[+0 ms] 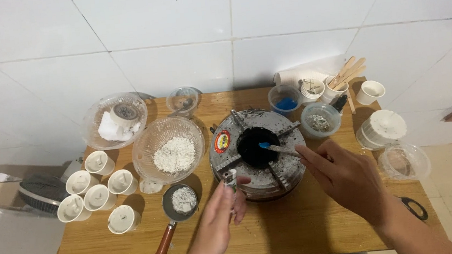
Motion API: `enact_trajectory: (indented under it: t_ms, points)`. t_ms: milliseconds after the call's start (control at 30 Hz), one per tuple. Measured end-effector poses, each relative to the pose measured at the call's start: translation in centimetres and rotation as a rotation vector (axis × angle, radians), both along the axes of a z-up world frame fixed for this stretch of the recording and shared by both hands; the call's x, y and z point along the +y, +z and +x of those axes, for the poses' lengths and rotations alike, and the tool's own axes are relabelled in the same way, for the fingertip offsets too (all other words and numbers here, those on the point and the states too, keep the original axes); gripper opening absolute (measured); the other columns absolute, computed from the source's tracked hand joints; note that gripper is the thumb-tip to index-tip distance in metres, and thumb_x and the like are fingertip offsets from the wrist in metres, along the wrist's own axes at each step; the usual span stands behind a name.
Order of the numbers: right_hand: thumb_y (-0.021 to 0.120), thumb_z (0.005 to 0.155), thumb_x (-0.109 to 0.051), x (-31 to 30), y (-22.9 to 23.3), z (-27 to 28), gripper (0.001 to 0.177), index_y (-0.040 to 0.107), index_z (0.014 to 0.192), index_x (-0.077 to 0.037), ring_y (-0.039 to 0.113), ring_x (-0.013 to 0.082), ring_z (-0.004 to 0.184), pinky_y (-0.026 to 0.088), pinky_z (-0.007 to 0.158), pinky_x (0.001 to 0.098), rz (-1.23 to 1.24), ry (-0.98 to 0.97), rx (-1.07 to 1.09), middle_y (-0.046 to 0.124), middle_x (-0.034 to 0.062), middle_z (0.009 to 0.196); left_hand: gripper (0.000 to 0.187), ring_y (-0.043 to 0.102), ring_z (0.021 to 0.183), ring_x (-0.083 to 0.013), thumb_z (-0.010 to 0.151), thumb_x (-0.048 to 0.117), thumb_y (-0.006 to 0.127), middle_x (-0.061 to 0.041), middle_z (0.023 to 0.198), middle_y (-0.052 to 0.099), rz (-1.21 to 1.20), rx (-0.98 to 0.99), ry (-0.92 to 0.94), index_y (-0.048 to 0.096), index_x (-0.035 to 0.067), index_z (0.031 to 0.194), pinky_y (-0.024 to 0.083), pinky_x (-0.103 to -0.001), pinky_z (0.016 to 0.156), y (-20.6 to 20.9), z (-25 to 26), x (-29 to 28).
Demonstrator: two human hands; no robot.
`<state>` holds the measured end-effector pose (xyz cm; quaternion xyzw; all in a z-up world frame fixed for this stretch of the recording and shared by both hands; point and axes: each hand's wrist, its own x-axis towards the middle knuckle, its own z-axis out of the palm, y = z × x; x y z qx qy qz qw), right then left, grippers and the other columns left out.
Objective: Scooping wax flakes into a melting pot and heating it on a portable stove.
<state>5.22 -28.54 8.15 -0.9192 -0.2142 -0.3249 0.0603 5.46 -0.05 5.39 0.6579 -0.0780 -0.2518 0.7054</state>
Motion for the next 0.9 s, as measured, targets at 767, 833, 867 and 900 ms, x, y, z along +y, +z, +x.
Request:
enact_trajectory:
  t_ms: [767,833,867,900]
  points:
    - [0.071,0.098,-0.018,0.9,0.0,-1.0,0.029,0.071,0.128,-0.018,0.047,0.0161,0.051,0.036,0.038,0.0318,0.0,-0.013,0.024,0.055,-0.0017,0.081,0.054,0.047,0.072,-0.0133,0.107,0.049,0.016,0.001,0.075,0.048,0.357,-0.055,0.054,0.054,0.016,0.087,0.037,-0.03,0.07,1.6,0.5,-1.5]
    - [0.07,0.099,-0.017,1.0,0.3,-1.1,0.032,0.069,0.13,-0.019,0.047,0.018,0.051,0.035,0.039,0.033,-0.01,-0.015,0.022,0.055,-0.0013,0.083,0.053,0.047,0.069,-0.0133,0.107,0.048,0.017,0.001,0.074,0.049,0.344,-0.112,0.068,0.053,0.015,0.086,0.036,-0.03,0.066,1.3,0.7,-1.9]
    - [0.069,0.099,-0.019,1.2,0.8,-1.2,0.032,0.069,0.13,-0.018,0.048,0.0173,0.053,0.037,0.039,0.0327,-0.025,-0.005,0.025,0.055,-0.0009,0.083,0.051,0.043,0.07,-0.0132,0.107,0.048,0.021,0.001,0.073,0.045,0.309,-0.112,0.086,0.051,0.016,0.082,0.033,-0.031,0.066,1.4,0.8,-2.0]
    - [0.068,0.099,-0.02,1.4,1.2,-1.3,0.031,0.068,0.13,-0.016,0.05,0.0165,0.054,0.039,0.04,0.0324,-0.039,0.004,0.028,0.055,-0.0005,0.082,0.049,0.039,0.07,-0.0131,0.108,0.048,0.026,0.002,0.073,0.041,0.273,-0.112,0.105,0.049,0.016,0.078,0.029,-0.032,0.067,1.6,0.8,-2.2]
